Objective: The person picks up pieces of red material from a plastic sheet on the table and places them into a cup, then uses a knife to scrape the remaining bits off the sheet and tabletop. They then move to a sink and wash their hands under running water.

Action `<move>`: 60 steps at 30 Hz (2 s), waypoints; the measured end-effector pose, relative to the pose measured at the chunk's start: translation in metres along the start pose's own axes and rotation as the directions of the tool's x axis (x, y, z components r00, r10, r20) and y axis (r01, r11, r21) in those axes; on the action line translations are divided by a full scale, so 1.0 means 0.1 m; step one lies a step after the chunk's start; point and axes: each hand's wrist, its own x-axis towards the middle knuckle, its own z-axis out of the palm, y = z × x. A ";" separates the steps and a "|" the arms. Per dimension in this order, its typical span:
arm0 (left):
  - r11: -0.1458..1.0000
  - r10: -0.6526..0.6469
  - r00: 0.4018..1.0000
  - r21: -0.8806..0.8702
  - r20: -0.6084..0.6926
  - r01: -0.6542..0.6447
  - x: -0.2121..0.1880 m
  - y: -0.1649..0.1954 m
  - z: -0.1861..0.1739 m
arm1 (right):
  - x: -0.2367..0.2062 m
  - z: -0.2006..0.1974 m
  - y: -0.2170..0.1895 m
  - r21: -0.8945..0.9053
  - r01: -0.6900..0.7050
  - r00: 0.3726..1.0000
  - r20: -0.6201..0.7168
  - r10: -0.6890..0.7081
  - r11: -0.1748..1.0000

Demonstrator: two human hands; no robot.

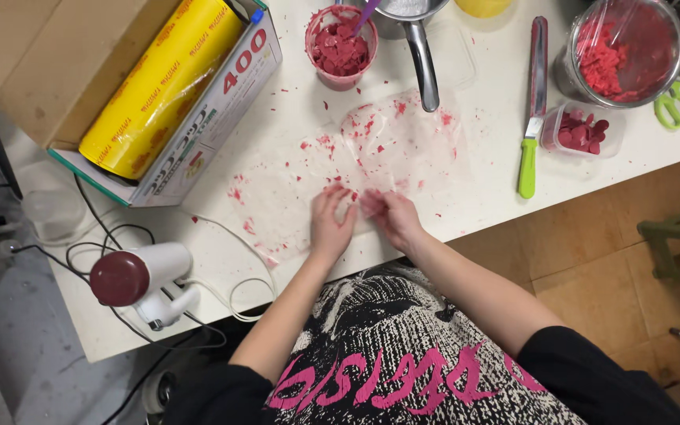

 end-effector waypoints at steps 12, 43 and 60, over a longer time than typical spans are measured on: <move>0.966 0.011 1.000 0.259 -0.009 -0.008 0.24 -0.37 0.15 | -0.03 0.34 -0.03 0.044 -0.073 0.996 0.055 0.070 0.996; 0.764 -0.504 0.859 -0.417 0.091 0.492 0.58 -0.40 0.12 | -0.07 0.53 -0.17 0.078 0.013 1.000 -0.001 -0.013 0.997; 0.999 -0.029 0.999 0.032 -0.043 0.030 0.40 0.10 -0.20 | -0.14 0.35 -0.11 0.026 -0.022 0.998 0.056 0.021 0.999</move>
